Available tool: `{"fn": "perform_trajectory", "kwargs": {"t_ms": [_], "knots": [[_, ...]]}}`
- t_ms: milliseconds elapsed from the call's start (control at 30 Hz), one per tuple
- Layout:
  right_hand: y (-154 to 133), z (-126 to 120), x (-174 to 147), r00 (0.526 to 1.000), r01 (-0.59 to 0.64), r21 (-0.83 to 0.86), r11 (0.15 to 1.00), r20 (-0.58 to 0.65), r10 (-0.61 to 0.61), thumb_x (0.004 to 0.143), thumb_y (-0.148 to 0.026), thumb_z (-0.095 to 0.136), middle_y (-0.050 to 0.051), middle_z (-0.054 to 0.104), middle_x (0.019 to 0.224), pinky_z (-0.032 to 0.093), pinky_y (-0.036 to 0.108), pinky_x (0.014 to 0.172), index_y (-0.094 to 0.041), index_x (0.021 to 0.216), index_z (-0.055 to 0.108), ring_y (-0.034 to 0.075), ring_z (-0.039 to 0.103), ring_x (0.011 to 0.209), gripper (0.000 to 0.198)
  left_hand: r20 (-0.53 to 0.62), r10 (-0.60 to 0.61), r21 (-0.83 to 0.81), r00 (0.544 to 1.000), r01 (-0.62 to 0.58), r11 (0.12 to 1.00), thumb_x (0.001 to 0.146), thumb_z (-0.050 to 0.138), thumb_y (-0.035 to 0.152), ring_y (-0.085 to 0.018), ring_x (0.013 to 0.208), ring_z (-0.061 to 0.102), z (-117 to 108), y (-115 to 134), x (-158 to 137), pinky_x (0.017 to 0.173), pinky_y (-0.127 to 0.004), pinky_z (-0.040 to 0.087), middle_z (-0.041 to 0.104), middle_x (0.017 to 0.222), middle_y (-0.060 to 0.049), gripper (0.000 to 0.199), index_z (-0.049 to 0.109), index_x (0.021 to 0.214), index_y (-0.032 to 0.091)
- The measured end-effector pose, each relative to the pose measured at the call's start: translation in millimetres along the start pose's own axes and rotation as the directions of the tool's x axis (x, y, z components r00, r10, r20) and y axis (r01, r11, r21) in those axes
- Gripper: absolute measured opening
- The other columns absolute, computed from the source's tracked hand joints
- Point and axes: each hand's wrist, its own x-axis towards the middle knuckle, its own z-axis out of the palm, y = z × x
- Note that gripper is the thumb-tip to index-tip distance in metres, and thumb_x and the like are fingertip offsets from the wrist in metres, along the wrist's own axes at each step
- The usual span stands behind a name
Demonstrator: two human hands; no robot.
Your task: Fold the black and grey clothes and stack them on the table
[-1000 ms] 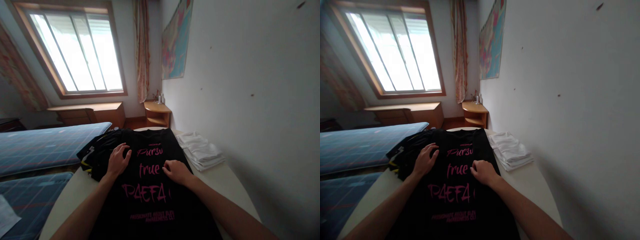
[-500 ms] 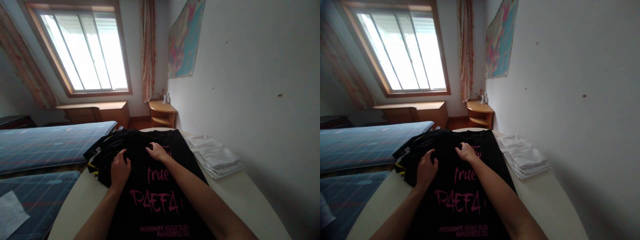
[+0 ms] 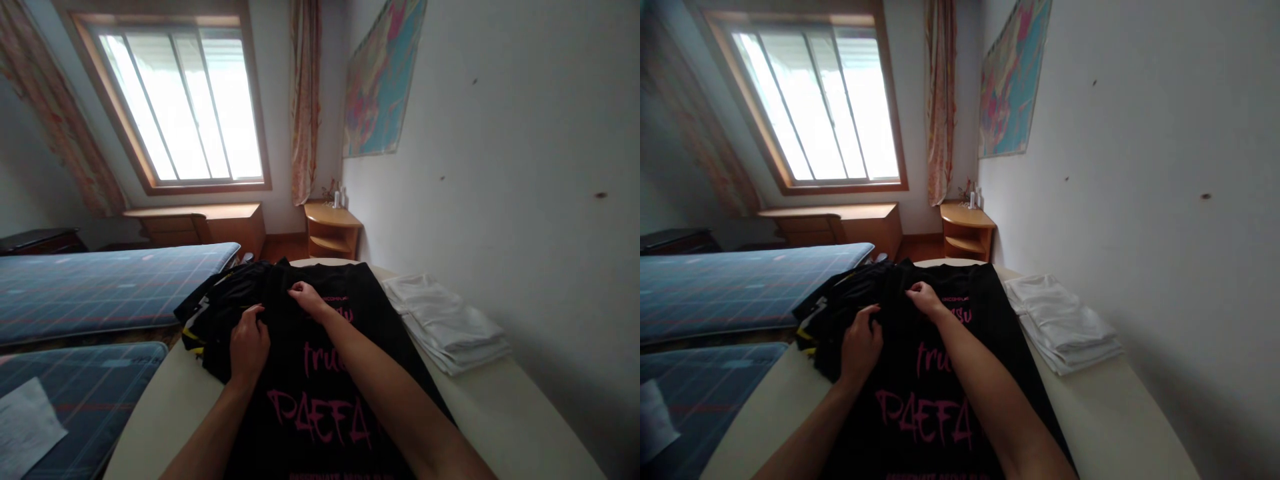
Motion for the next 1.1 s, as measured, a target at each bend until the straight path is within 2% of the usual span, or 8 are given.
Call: {"fn": "perform_trajectory", "kwargs": {"t_ms": [133, 300, 500, 633, 767, 867, 967, 1100], "knots": [[-7.8, -5.6, 7.5, 0.999, -0.024, -0.001, 1.000, -0.046, 0.024, 0.082, -0.023, 0.060, 0.000, 0.066, 0.077, 0.048, 0.022, 0.061, -0.017, 0.100, 0.060, 0.013, 0.061, 0.066, 0.020, -0.002, 0.001, 0.007, 1.000, -0.001, 1.000, 0.090, 0.041, 0.015, -0.028, 0.111, 0.066, 1.0, -3.1, -0.9, 0.095, -0.041, 0.050, 0.067, 0.121, -0.010, 0.034, 0.055, 0.120, 0.020], [-19.4, -39.7, 17.6, 0.982, 0.005, -0.138, 0.990, -0.185, -0.031, 0.087, -0.028, 0.055, 0.004, 0.068, 0.097, 0.050, 0.027, 0.078, -0.018, 0.111, 0.057, 0.017, 0.064, 0.087, 0.027, 0.012, -0.014, 0.056, 1.000, 0.013, 0.998, 0.089, 0.043, 0.014, -0.028, 0.105, 0.067, 1.0, -2.2, -1.1, 0.092, -0.041, 0.052, 0.067, 0.120, -0.011, 0.038, 0.054, 0.125, 0.019], [-10.9, -72.7, 24.4, 0.984, -0.107, -0.393, 0.913, -0.176, 0.040, 0.070, -0.018, 0.072, 0.008, 0.071, 0.096, 0.045, 0.039, 0.092, -0.020, 0.092, 0.066, 0.028, 0.065, 0.100, 0.023, 0.062, 0.030, 0.083, 0.998, -0.035, 0.996, 0.087, 0.043, 0.009, -0.028, 0.114, 0.064, 0.2, 1.9, 0.3, 0.096, -0.043, 0.050, 0.064, 0.129, -0.011, 0.031, 0.061, 0.109, 0.020], [-10.9, -61.6, 31.2, 0.992, -0.089, -0.451, 0.888, -0.120, 0.039, 0.078, -0.034, 0.074, 0.012, 0.071, 0.112, 0.044, 0.041, 0.097, -0.019, 0.107, 0.067, 0.031, 0.063, 0.111, 0.033, 0.088, 0.027, 0.090, 0.996, -0.035, 0.995, 0.086, 0.044, 0.008, -0.027, 0.112, 0.065, -1.0, 3.3, 0.6, 0.096, -0.043, 0.049, 0.065, 0.128, -0.008, 0.031, 0.065, 0.104, 0.022], [-19.6, -40.1, 44.3, 0.997, 0.010, -0.415, 0.910, -0.066, -0.041, 0.090, -0.047, 0.062, 0.014, 0.064, 0.132, 0.042, 0.035, 0.103, -0.017, 0.136, 0.053, 0.026, 0.059, 0.123, 0.056, 0.104, 0.046, 0.066, 0.993, -0.053, 0.996, 0.085, 0.045, 0.006, -0.026, 0.107, 0.065, -3.7, 4.8, 0.3, 0.094, -0.044, 0.049, 0.068, 0.121, -0.006, 0.031, 0.068, 0.098, 0.022], [-27.0, -26.9, 55.6, 0.996, 0.045, -0.365, 0.930, -0.054, -0.070, 0.093, -0.052, 0.057, 0.014, 0.062, 0.136, 0.041, 0.032, 0.104, -0.014, 0.147, 0.043, 0.023, 0.058, 0.126, 0.067, 0.100, 0.091, 0.042, 0.991, -0.095, 0.995, 0.085, 0.047, 0.006, -0.026, 0.105, 0.064, -4.3, 4.8, -0.5, 0.094, -0.043, 0.049, 0.068, 0.116, -0.005, 0.028, 0.070, 0.089, 0.022], [-31.7, -19.9, 65.6, 0.995, 0.040, -0.320, 0.946, -0.074, -0.067, 0.089, -0.059, 0.059, 0.016, 0.065, 0.131, 0.044, 0.030, 0.100, -0.011, 0.139, 0.052, 0.024, 0.062, 0.120, 0.070, 0.089, 0.149, 0.014, 0.985, -0.151, 0.988, 0.086, 0.047, 0.006, -0.025, 0.106, 0.061, -2.8, 3.5, -1.2, 0.094, -0.040, 0.050, 0.068, 0.115, -0.005, 0.028, 0.070, 0.087, 0.022], [-28.9, -19.0, 75.7, 0.996, 0.012, -0.277, 0.961, -0.087, -0.038, 0.082, -0.059, 0.065, 0.012, 0.075, 0.099, 0.050, 0.029, 0.083, -0.012, 0.099, 0.073, 0.025, 0.070, 0.097, 0.051, 0.078, 0.189, -0.005, 0.979, -0.190, 0.982, 0.086, 0.047, 0.006, -0.024, 0.104, 0.061, -1.3, 2.3, -1.5, 0.093, -0.039, 0.050, 0.068, 0.112, -0.004, 0.028, 0.069, 0.085, 0.023]]}}
